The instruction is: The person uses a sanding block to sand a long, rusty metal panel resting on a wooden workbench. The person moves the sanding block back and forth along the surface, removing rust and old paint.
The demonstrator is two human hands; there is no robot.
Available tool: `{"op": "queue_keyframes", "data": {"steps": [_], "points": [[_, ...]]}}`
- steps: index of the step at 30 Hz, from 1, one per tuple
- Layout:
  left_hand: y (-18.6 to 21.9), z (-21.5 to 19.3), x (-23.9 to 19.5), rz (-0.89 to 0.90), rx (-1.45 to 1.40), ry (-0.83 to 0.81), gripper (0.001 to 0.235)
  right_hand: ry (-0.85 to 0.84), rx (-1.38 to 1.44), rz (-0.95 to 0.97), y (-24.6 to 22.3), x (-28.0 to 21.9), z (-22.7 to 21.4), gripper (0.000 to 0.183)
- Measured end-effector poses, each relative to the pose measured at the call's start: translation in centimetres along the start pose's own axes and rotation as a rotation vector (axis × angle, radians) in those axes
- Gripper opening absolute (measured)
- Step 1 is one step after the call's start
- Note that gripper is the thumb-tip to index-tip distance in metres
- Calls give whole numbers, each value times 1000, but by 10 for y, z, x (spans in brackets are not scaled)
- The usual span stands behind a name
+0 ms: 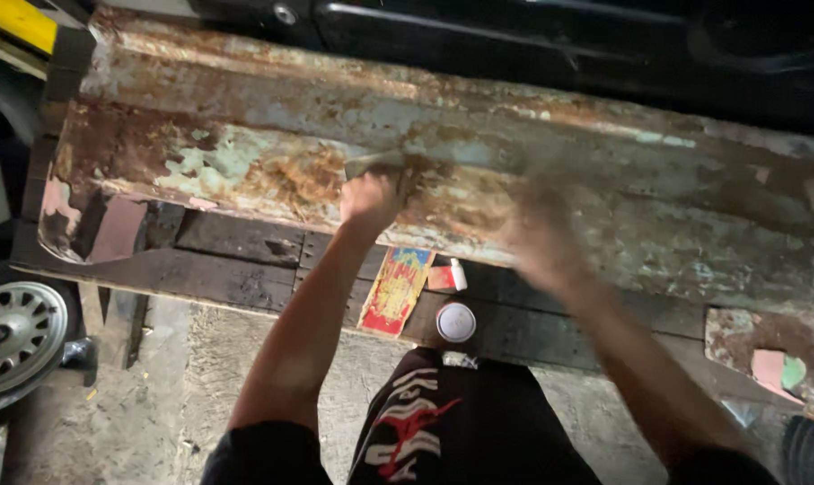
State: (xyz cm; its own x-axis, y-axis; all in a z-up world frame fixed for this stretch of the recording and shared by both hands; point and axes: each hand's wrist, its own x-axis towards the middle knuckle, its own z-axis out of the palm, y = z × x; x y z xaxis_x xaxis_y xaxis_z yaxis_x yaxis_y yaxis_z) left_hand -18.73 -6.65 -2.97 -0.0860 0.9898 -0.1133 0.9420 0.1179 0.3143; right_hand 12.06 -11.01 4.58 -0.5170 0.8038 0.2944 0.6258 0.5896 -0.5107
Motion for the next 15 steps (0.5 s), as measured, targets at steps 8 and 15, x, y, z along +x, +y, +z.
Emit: {"op": "queue_keyframes", "data": {"steps": [8,15], "points": [[-6,10,-5,23,18,-3,63,-195,-410,433,28,-6,-6,70],[-10,11,3,-86,-34,90,73,-163,-113,-121,-32,-10,37,91]]}}
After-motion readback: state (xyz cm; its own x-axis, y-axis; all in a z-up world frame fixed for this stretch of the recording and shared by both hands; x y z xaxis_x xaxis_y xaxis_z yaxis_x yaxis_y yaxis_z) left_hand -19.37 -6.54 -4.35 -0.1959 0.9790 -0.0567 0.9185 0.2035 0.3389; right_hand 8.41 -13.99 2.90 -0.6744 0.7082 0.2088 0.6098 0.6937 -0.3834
